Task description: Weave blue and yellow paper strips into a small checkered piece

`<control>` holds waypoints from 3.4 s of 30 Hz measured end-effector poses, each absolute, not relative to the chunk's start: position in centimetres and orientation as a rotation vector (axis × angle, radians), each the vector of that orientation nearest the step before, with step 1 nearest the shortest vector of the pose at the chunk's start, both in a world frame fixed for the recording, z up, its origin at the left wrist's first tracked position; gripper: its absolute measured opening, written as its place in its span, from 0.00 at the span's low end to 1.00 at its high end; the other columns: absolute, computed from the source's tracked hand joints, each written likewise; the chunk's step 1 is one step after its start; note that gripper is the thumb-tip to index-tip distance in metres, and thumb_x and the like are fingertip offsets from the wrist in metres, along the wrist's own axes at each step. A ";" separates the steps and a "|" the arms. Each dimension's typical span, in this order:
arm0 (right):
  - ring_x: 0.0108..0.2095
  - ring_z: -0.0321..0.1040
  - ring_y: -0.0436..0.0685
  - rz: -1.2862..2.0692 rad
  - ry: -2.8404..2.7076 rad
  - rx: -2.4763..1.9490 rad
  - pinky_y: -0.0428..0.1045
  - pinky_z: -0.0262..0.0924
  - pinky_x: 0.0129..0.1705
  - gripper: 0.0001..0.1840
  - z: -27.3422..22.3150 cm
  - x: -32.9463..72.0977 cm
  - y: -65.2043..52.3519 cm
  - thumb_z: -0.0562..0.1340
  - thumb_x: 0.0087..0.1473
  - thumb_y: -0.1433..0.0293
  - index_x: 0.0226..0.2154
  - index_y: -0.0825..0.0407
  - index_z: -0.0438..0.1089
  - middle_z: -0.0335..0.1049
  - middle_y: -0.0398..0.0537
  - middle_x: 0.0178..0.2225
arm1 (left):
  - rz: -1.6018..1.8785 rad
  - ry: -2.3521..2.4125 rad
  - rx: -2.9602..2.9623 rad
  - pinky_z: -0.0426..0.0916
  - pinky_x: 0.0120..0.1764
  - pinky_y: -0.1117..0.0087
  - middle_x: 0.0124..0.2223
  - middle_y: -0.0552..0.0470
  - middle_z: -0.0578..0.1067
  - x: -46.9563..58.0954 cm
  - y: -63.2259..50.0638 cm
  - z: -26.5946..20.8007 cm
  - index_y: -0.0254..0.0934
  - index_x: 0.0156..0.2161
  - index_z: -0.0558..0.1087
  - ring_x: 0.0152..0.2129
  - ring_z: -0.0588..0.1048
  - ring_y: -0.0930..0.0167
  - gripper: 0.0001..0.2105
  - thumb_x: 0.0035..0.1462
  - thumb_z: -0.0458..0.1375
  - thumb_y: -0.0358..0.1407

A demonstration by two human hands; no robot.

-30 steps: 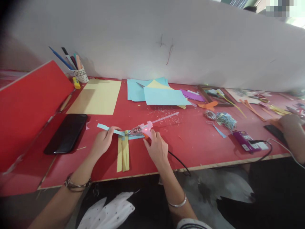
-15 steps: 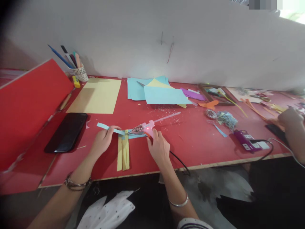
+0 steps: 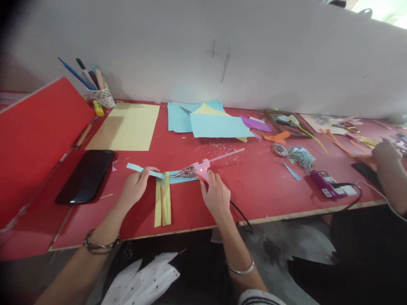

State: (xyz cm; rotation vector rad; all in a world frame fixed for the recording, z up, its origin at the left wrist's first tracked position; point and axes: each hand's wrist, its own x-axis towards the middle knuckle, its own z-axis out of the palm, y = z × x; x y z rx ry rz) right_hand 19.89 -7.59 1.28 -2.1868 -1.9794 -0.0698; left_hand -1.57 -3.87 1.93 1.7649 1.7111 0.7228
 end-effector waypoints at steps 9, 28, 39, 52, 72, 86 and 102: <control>0.33 0.67 0.55 -0.078 -1.958 -2.119 0.45 0.55 0.26 0.18 1.4 19.4 -7.7 0.52 0.54 0.65 0.46 0.54 0.62 0.68 0.53 0.40 | 0.714 1.707 1.768 0.56 0.21 0.73 0.14 0.57 0.58 -1.5 -3.9 2.0 0.37 0.37 0.74 0.13 0.63 0.71 0.23 0.55 0.37 0.40; 0.34 0.67 0.54 -0.083 -2.026 -2.125 0.44 0.55 0.26 0.18 2.0 19.0 -7.4 0.50 0.56 0.66 0.48 0.53 0.62 0.67 0.52 0.40 | 0.719 1.696 1.740 0.62 0.27 0.71 0.23 0.50 0.73 -1.5 -3.8 1.9 0.36 0.37 0.74 0.22 0.71 0.68 0.24 0.55 0.37 0.42; 0.32 0.67 0.54 -0.136 -1.975 -2.209 0.44 0.52 0.23 0.17 2.4 19.9 -7.7 0.51 0.55 0.68 0.47 0.52 0.63 0.68 0.52 0.40 | 0.728 1.691 1.763 0.57 0.22 0.73 0.14 0.56 0.60 -1.5 -3.9 2.1 0.36 0.36 0.74 0.15 0.65 0.70 0.23 0.55 0.37 0.41; 0.31 0.66 0.54 -0.211 -1.890 -2.245 0.45 0.51 0.23 0.17 2.6 21.8 -8.1 0.50 0.55 0.67 0.46 0.52 0.63 0.68 0.52 0.38 | 0.722 1.704 1.791 0.57 0.22 0.74 0.14 0.57 0.58 -1.6 -3.8 1.8 0.38 0.36 0.74 0.15 0.65 0.70 0.21 0.55 0.38 0.40; 0.31 0.66 0.54 -0.276 -1.808 -2.375 0.45 0.48 0.21 0.17 3.2 24.5 -8.6 0.52 0.55 0.68 0.47 0.51 0.63 0.68 0.51 0.39 | 0.744 1.688 1.805 0.55 0.20 0.74 0.14 0.58 0.58 -1.6 -3.8 1.8 0.38 0.35 0.74 0.13 0.63 0.71 0.21 0.56 0.38 0.39; 0.32 0.66 0.57 -0.295 -1.739 -2.401 0.47 0.52 0.24 0.19 3.4 27.1 -6.9 0.51 0.54 0.65 0.48 0.55 0.61 0.67 0.54 0.40 | 0.710 1.702 1.802 0.57 0.21 0.73 0.13 0.57 0.57 -1.6 -3.8 2.0 0.38 0.36 0.74 0.14 0.65 0.69 0.21 0.56 0.38 0.38; 0.45 0.61 0.67 -0.202 -1.758 -2.463 0.56 0.55 0.39 0.17 6.3 24.9 -2.5 0.56 0.50 0.66 0.40 0.61 0.67 0.67 0.65 0.41 | 0.737 1.657 1.920 0.63 0.31 0.71 0.28 0.51 0.76 -1.5 -3.8 1.6 0.38 0.35 0.73 0.28 0.74 0.67 0.22 0.57 0.36 0.39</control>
